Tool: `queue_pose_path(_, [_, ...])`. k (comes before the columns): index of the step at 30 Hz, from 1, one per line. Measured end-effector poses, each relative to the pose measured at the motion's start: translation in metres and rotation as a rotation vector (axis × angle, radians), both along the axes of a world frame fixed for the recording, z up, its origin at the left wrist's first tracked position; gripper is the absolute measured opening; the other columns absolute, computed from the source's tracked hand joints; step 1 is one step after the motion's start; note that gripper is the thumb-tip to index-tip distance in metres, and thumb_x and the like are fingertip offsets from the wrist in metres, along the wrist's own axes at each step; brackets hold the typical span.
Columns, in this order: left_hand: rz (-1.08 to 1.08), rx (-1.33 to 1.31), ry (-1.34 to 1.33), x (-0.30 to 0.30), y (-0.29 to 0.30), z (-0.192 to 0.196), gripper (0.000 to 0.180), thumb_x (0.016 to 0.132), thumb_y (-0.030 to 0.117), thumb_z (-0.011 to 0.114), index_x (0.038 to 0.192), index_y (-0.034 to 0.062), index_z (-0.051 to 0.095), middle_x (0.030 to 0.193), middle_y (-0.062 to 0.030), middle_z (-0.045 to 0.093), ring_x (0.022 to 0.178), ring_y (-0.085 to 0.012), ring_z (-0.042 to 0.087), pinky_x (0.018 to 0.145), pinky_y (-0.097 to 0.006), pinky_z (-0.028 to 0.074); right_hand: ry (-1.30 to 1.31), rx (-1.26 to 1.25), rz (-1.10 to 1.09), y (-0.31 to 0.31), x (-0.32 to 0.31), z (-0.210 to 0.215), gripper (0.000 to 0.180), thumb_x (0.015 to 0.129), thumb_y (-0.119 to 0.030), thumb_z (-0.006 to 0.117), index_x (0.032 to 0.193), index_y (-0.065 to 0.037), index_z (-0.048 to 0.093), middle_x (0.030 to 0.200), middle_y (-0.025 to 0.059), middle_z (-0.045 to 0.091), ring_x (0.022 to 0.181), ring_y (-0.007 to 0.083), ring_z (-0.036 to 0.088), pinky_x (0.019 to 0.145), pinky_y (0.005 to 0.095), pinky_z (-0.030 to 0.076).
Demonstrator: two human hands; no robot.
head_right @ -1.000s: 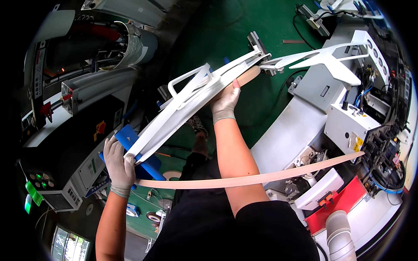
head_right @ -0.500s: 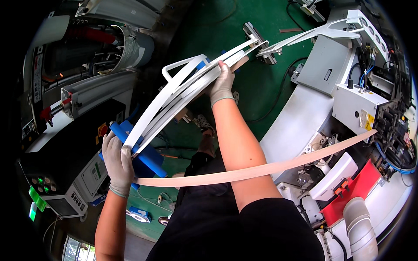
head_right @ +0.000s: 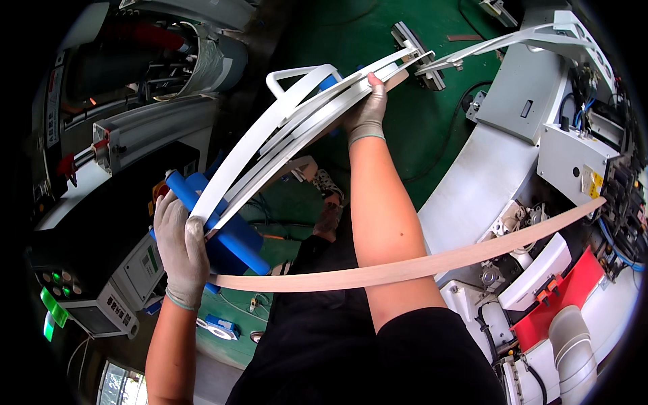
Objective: The person walks through a factory floor, picks up a cardboard ring, and threads a strip of material through a blue and white machine component. They then carry a large flat cardboard sheet to a machine and place it on the surface. Finally, they return to the blue component and thread the strip through another machine part.
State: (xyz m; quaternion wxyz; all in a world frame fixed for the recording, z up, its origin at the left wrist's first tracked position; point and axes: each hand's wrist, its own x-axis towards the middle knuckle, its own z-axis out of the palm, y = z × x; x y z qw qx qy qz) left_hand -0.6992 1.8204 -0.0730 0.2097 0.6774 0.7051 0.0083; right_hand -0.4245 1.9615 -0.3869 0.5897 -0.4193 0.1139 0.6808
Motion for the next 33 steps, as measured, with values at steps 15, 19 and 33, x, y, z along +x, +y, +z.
queue_pose_path(15, [0.057, 0.036, 0.011, 0.006, 0.003, 0.007, 0.047, 0.095, 0.04, 0.051, 0.1, -0.0031, 0.069, 0.112, -0.0225, 0.067, 0.13, -0.0436, 0.055, 0.12, -0.06, 0.029, -0.016, -0.002, 0.09, -0.002, 0.01, -0.003, 0.078, 0.082, -0.028, 0.065, 0.155, -0.013, 0.044, 0.144, 0.0125, 0.056, 0.132, 0.0353, 0.056, 0.112, 0.0533, 0.047])
queue_pose_path(19, [0.062, 0.091, 0.037, 0.002, 0.002, 0.004, 0.041, 0.088, 0.033, 0.058, 0.102, -0.004, 0.068, 0.111, -0.0226, 0.068, 0.129, -0.0439, 0.055, 0.12, -0.059, 0.03, -0.086, -0.068, 0.278, 0.0, 0.021, 0.02, 0.072, 0.093, -0.05, 0.061, 0.158, -0.025, 0.043, 0.151, 0.0059, 0.052, 0.137, 0.0301, 0.051, 0.113, 0.0525, 0.043])
queue_pose_path(33, [0.156, 0.216, 0.006, 0.01, -0.005, 0.022, 0.048, 0.086, 0.029, 0.057, 0.121, -0.0034, 0.065, 0.119, -0.0211, 0.069, 0.121, -0.0396, 0.061, 0.119, -0.054, 0.036, -0.44, -0.235, 0.715, -0.081, 0.127, 0.071, 0.092, 0.096, -0.063, 0.065, 0.16, -0.007, 0.029, 0.155, 0.0216, 0.045, 0.134, 0.0383, 0.053, 0.112, 0.0514, 0.043])
